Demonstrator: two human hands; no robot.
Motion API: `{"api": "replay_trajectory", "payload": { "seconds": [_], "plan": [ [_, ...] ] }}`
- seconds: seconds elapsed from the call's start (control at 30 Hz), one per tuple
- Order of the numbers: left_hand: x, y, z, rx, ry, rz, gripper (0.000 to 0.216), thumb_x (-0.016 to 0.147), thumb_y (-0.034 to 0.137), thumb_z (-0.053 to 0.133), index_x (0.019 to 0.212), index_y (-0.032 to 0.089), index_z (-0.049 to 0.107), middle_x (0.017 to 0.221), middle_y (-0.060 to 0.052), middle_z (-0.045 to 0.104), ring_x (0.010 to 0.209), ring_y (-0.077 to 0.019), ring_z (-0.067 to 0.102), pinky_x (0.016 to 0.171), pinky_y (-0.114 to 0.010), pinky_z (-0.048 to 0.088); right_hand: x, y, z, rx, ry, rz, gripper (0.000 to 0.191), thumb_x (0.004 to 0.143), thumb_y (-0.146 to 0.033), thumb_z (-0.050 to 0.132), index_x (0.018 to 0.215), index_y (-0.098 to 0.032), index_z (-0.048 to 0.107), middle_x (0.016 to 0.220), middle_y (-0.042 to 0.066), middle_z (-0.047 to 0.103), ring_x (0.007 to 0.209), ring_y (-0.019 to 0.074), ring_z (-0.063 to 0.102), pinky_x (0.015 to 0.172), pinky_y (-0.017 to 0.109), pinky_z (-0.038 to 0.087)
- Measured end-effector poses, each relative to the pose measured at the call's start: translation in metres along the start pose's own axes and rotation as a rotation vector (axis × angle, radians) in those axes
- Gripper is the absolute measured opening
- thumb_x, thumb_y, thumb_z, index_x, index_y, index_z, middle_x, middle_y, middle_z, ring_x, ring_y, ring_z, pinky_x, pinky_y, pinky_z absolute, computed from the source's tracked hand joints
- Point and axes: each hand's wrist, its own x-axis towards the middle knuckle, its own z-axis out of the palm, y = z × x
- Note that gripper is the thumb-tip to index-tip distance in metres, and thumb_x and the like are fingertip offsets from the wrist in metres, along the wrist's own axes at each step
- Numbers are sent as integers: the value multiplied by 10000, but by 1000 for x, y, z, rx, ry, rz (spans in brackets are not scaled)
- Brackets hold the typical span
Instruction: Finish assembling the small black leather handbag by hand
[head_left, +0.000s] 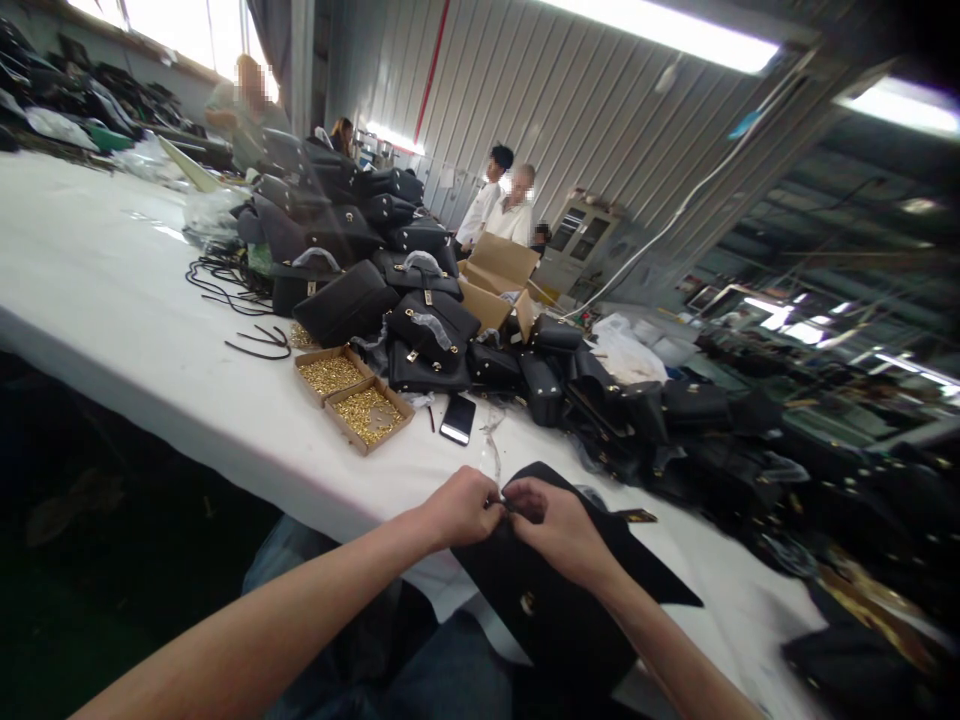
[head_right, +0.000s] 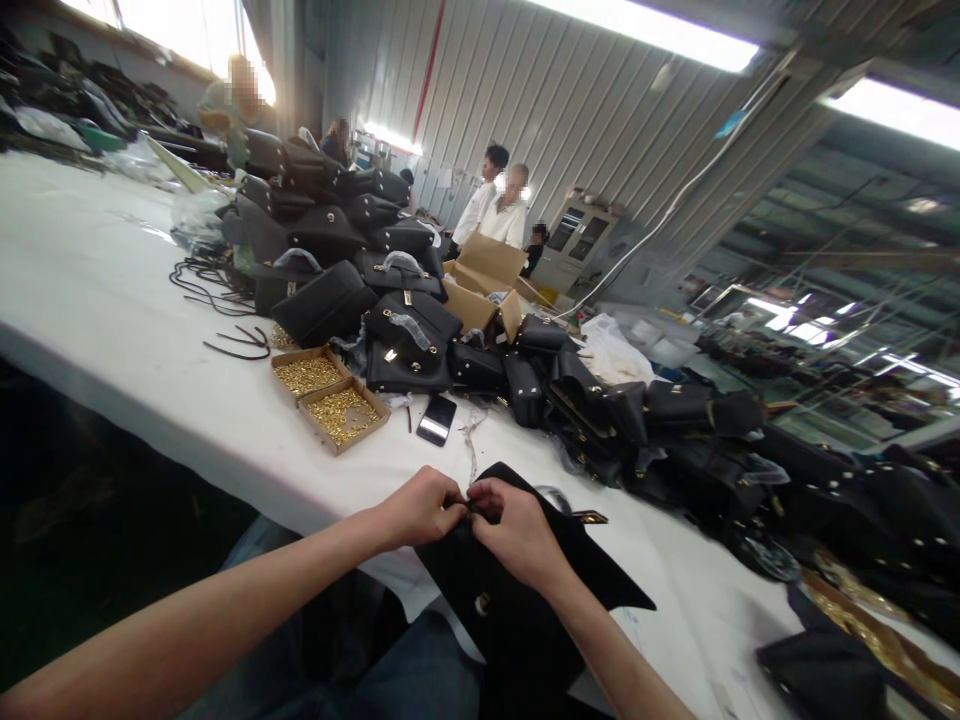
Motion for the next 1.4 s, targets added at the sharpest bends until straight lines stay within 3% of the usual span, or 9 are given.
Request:
{"api": "replay_trajectory", "payload": {
  "seconds": [0.47,0.87,1.13,1.4],
  "plan": [
    [6,-3,1,135,-7,157,157,852,221,631,728,153,700,753,-134,715,674,-211,609,608,-322,314,3,5,-2,63,9,38,305,853,-283,742,1133,-164,732,1051,66,791,969,236,773,899,341,611],
    [6,-11,6,32,-3,37,171,866,244,641,828,142,773,765,-63,752,665,-157,629,595,-267,370,6,3,6,23,67,95,271,772,-241,713,1030,-160,733,926,48,781,851,216,751,769,300,574],
    [12,-9,5,86,-39,116,155,828,229,648,742,134,735,721,-102,712,638,-183,572,601,-309,319,8,6,1,1,2,35,200,805,-232,701,988,-162,743,925,37,769,848,200,723,772,292,545],
    [9,-5,4,14,8,-17,261,918,318,618,959,148,812,870,-91,782,763,-201,685,667,-280,451,9,11,-7,84,5,80,380,833,-249,730,1200,-159,687,1018,47,785,938,208,754,876,313,567]
  ]
}}
